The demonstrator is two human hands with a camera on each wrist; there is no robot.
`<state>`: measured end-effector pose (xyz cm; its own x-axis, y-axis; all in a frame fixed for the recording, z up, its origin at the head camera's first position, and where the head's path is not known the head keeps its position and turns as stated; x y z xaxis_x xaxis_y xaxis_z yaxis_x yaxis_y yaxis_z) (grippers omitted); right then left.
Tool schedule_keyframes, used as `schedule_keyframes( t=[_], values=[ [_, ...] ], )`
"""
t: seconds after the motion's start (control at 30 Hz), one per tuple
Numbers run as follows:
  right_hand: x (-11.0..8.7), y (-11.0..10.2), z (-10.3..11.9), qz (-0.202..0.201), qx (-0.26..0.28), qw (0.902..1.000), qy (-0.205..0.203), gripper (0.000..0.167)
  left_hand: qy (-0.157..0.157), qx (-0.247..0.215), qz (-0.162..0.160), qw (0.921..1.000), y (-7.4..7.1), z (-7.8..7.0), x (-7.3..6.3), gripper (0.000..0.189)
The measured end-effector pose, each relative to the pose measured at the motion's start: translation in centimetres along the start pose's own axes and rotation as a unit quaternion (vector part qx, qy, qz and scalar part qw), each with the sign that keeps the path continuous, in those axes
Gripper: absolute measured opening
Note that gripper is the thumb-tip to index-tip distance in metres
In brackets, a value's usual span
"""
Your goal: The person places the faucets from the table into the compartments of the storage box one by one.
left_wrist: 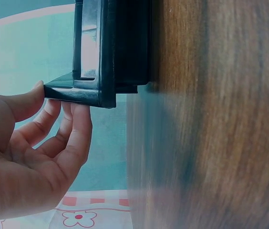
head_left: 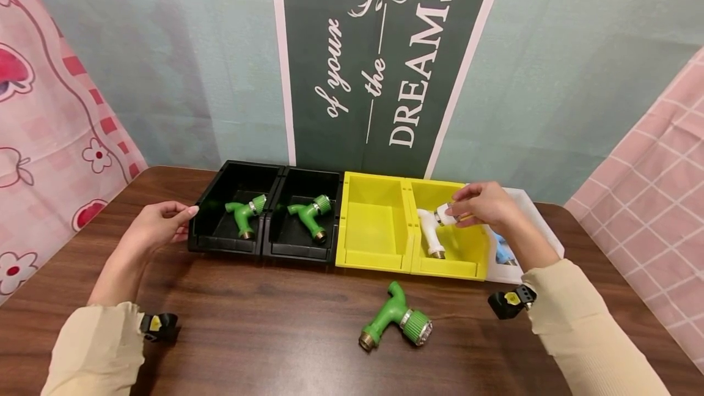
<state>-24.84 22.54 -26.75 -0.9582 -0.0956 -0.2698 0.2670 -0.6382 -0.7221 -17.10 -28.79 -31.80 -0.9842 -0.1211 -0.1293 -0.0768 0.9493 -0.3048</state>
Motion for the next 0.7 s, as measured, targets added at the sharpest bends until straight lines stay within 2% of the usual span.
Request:
schedule_keyframes(
  t=[0.43,0.7],
  values=[
    [0.39,0.94,0.02,-0.014,-0.051,0.9986,-0.004,0.033,-0.002,-0.005,0.0,1.0,-0.06,0.06,0.07,0.046],
    [0.18,0.62,0.1,0.003,-0.054,0.9985,-0.013,0.041,0.002,-0.013,-0.002,0.9999,-0.03,-0.02,0.01,0.046]
  ],
)
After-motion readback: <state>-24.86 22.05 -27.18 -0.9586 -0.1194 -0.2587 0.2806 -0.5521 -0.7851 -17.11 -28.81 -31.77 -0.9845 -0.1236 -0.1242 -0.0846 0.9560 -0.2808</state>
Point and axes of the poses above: each hand's wrist, its own x-axis towards the middle knuckle, its own y-axis out of the palm, z = x × y, the point moved 1 cm from there along x, towards the middle knuckle, and after that the axes turned 15 degrees about -x, right-handed, at the moved point
